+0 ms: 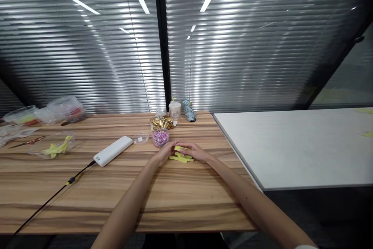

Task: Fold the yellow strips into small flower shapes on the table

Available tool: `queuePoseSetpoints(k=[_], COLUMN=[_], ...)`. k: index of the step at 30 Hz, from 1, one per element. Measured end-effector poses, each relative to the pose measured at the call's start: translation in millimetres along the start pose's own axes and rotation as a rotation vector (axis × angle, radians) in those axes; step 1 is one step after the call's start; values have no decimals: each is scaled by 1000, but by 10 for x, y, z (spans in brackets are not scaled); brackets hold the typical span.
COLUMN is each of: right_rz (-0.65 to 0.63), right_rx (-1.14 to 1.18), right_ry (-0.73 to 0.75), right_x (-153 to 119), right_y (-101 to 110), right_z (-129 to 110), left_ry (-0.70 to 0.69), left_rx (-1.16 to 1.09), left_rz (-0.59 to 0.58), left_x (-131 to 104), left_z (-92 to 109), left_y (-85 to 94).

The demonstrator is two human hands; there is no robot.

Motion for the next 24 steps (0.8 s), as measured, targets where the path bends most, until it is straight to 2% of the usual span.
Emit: queuePoseSetpoints(k=[8,14,24], right_rz=[-9,-35,-23], right_rx=[-59,-106,-159], right_ry=[2,-10,23], right_x=[-9,-25,-20], right_y=[20,10,-1], right_z=[-16,-43,-67], left_ry=[-23,-17,-4], left_rx=[33,109,117], left_rz=[10,80,102], left_x=[-8,-41,-43], left_z=[1,55,67], left_y=[-8,-28,-41])
Point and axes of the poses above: each hand's wrist, its own x-axis towards the middle knuckle, its own y-axis out of the back of the hand, z = x × y, the point moved 1 cm from there along x, towards the middle knuckle, and after that the axes turned 7 degrees about -y, right-handed, at the moved point
